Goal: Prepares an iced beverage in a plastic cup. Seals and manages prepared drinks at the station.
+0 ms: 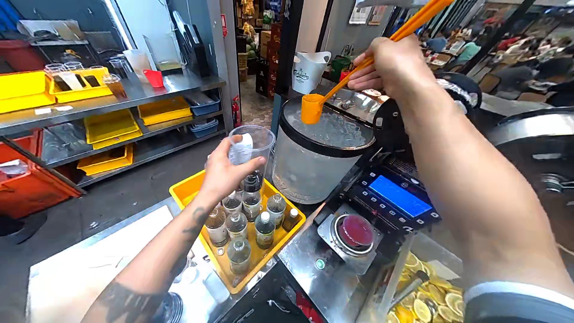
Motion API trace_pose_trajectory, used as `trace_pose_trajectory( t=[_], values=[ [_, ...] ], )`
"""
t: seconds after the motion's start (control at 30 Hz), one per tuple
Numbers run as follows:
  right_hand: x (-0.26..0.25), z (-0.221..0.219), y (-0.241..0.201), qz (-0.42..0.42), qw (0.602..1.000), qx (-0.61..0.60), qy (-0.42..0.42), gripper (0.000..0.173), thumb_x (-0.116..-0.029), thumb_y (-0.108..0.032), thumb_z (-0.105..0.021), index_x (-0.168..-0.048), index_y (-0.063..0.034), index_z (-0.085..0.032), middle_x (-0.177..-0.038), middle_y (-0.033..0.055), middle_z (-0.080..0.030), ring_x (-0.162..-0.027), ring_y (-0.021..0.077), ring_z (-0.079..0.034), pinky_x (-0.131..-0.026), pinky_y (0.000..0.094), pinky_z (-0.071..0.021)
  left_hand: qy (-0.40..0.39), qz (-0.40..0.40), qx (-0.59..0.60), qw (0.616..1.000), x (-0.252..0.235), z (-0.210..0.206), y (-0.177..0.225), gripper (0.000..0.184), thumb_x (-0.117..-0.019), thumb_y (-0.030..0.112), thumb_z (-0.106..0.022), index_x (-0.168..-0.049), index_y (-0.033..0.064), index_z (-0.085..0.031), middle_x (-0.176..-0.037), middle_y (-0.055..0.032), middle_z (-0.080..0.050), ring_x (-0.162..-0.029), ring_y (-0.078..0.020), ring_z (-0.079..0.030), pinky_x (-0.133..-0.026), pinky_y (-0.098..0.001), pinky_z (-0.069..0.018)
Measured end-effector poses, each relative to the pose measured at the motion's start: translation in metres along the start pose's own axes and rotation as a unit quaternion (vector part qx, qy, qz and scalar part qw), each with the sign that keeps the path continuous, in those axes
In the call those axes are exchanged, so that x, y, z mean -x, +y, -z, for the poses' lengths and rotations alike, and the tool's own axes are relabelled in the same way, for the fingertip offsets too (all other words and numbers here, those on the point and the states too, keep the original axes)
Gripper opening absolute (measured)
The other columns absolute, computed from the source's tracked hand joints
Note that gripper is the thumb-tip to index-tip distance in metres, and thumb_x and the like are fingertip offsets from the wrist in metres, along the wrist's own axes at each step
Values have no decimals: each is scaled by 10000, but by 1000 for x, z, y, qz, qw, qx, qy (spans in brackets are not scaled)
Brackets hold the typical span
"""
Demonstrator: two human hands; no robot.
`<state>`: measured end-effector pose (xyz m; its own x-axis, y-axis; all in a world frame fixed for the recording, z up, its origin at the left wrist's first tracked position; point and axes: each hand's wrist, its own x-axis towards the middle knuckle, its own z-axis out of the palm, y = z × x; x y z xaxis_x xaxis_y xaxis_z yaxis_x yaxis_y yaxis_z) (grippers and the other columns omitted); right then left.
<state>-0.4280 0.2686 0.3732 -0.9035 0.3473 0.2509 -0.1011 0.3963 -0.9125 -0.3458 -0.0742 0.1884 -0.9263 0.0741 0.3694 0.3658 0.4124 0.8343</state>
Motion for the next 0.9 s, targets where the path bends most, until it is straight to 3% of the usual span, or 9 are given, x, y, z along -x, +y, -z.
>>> trace_pose_trajectory(
  t=[0.2,0.4,0.53,0.63,0.77,0.9],
  values=[
    [46,18,-21,55,997,42,-36,313,-1055,-283,-455,-1110,-67,-676,-827,54,-771,-703,187,-769,-639,338,-663,-8,48,-31,998,-45,-52,-17,792,-733,552,-874,-1305,72,-609,-1120,-153,-696,-1039,-287,-682,-923,-560,-545],
    [100,27,-34,180,972,91,-121,270,-1042,-245,-497,-1074,-75,-705,-875,38,-777,-755,172,-775,-683,337,-677,-14,80,-56,995,-70,-66,-9,824,-740,575,-861,-1326,54,-607,-1160,-188,-685,-1078,-338,-667,-939,-591,-524],
    [139,19,-26,365,896,177,-182,270,-1030,-223,-493,-1057,-91,-727,-910,-4,-754,-780,80,-746,-701,292,-665,-18,77,-79,994,-74,-58,-2,823,-745,573,-854,-1333,53,-604,-1157,-197,-684,-1081,-353,-667,-940,-601,-524],
    [165,11,-16,465,827,250,-194,304,-1004,-224,-469,-1094,-105,-734,-921,16,-727,-795,76,-687,-704,323,-589,-10,47,-92,995,-66,-51,-11,771,-756,567,-850,-1280,50,-623,-1103,-185,-699,-1039,-334,-684,-922,-582,-540],
    [190,1,-8,520,772,295,-217,289,-988,-178,-478,-1114,-99,-726,-738,-4,-643,-593,68,-572,-508,288,-456,-3,41,-76,996,-54,-39,-26,748,-760,557,-849,-1260,41,-640,-1118,-182,-700,-1058,-324,-683,-947,-573,-535],
    [206,-7,-11,524,747,327,-244,301,-1002,-183,-490,-1232,-96,-663,-726,-8,-614,-586,97,-568,-495,298,-451,7,45,-59,997,-50,-29,-34,770,-737,580,-849,-1275,70,-644,-1137,-158,-704,-1074,-302,-682,-955,-563,-537]
  ],
)
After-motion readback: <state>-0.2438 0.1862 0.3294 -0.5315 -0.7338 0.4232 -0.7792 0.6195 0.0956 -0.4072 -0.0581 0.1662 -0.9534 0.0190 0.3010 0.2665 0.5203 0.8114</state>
